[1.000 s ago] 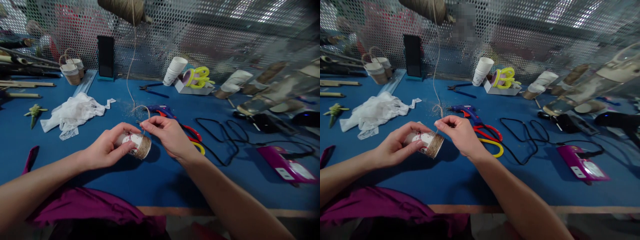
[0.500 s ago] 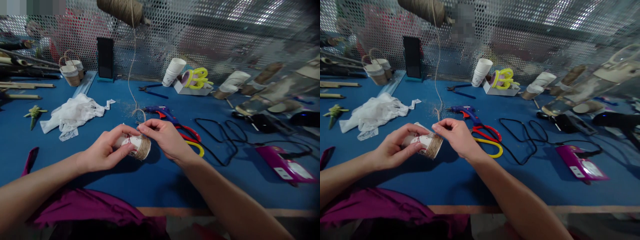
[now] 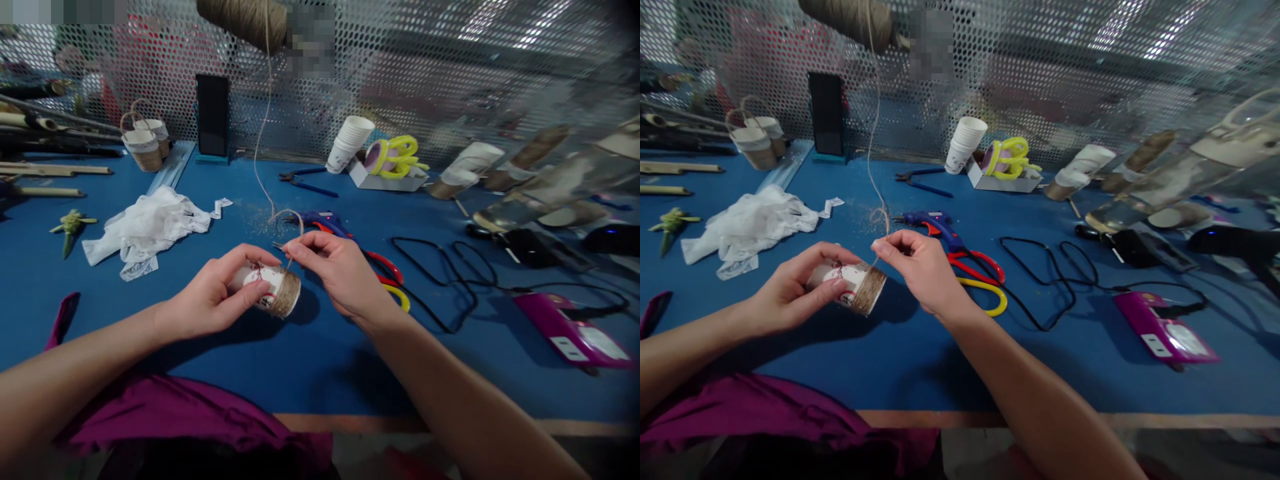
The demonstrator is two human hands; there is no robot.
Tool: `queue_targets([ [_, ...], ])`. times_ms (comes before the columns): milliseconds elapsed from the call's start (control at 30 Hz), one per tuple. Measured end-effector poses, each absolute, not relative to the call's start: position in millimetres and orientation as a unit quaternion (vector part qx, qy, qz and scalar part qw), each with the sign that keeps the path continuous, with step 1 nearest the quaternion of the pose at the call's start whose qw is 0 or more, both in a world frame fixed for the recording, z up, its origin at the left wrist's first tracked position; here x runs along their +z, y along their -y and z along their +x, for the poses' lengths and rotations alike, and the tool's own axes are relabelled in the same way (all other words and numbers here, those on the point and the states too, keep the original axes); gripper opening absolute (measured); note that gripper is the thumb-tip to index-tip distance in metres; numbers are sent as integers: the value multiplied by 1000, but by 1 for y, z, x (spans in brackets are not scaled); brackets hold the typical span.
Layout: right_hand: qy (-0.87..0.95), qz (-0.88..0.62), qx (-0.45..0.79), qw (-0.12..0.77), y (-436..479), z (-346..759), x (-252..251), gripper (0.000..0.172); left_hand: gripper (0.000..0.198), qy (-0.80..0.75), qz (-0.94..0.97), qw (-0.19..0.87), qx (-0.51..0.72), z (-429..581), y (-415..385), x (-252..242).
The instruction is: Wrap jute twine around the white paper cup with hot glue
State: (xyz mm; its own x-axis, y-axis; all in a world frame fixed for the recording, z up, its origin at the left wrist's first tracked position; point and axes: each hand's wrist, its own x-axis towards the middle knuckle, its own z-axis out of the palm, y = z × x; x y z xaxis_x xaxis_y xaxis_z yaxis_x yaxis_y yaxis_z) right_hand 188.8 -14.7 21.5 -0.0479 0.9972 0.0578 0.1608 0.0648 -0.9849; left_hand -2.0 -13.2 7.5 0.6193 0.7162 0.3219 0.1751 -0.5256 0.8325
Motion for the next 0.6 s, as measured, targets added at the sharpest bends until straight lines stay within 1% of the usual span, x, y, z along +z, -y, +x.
queue_targets([
  [167,576,-518,427,467,16,191,23,18,22,-281,803,404,337,-1,13,8],
  [433,585,-517,437,446,14,189,19,18,20,-265,834,353,331,-3,16,10],
  [600,590,-521,448,425,16,187,20,20,20,-260,839,342,335,-3,17,11],
])
